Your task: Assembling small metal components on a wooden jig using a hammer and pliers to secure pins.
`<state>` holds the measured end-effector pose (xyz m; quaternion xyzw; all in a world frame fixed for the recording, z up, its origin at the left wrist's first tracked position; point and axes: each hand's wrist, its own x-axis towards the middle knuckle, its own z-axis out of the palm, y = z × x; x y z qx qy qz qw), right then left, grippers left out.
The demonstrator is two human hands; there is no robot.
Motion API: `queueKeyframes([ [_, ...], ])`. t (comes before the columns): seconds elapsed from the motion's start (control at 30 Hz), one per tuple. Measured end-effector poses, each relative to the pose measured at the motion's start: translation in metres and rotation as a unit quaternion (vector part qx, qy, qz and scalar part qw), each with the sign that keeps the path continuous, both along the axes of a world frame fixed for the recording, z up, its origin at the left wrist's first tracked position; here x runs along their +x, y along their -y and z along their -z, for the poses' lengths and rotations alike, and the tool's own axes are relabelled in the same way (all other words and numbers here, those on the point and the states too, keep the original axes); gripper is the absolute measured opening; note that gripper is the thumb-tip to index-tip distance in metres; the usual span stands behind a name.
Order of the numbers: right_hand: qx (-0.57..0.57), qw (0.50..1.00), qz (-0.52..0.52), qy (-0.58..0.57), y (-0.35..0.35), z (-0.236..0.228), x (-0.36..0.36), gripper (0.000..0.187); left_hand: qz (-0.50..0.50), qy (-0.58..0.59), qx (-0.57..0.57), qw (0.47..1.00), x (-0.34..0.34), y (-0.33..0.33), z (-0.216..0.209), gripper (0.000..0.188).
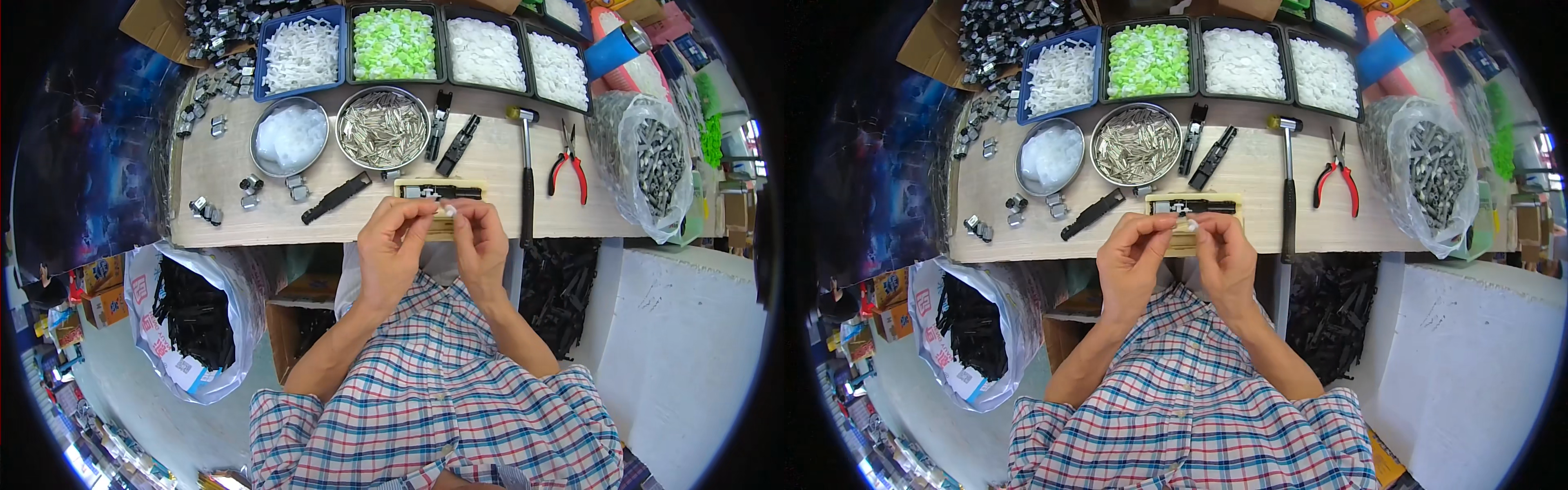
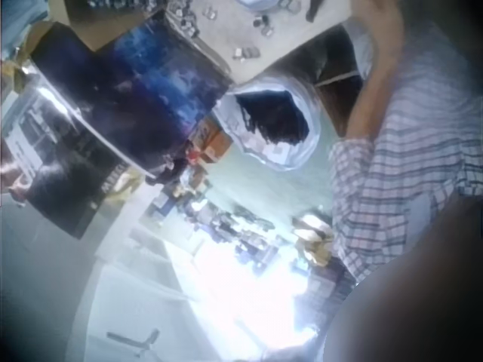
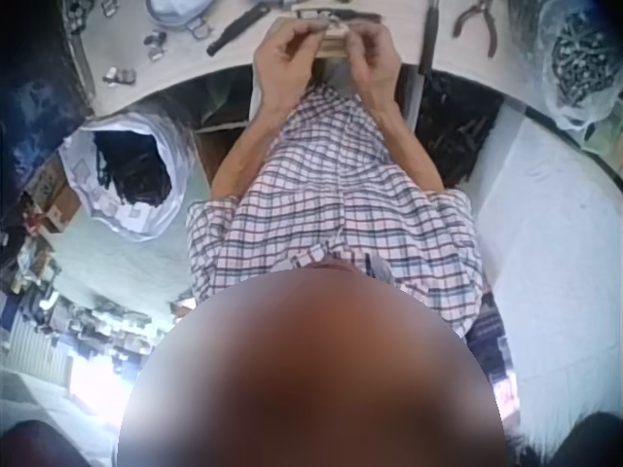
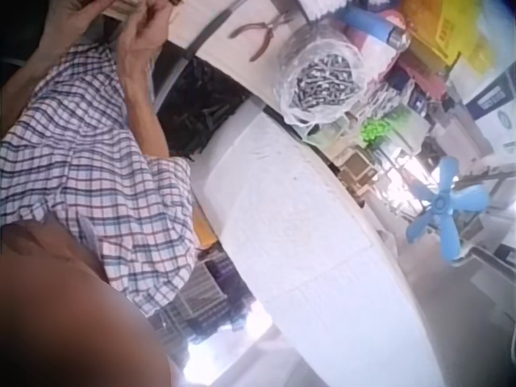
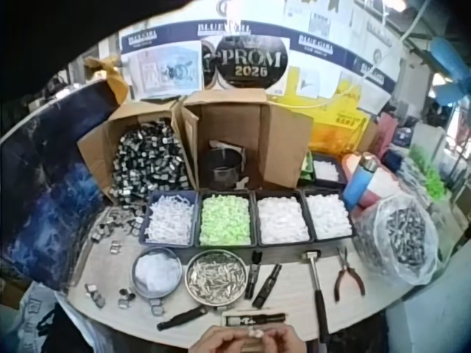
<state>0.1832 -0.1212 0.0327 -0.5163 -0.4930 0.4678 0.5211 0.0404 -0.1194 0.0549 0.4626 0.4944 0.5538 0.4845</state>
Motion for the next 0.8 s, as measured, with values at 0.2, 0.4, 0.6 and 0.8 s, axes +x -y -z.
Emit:
queueKeyframes([
  [0.2,-0.011,1.0,0.008,0.001,0.012,-0.002,-0.004,0.008,0.039,0.081,-0.045,0.995,0.006,0.009,0.005,0.018],
  [0.4,0.014,0.999,0.038,0.023,0.015,0.002,-0.008,0.008,0.038,0.05,-0.044,0.997,0.006,0.014,0.008,0.017],
  [0.6,0.208,0.951,0.026,0.228,0.013,0.009,-0.002,0.013,0.035,0.019,-0.047,0.998,0.005,0.015,0.001,0.021],
  [0.8,0.011,0.998,-0.064,0.027,0.012,-0.005,0.013,0.012,0.089,-0.017,-0.042,0.995,-0.011,0.007,0.005,0.024],
])
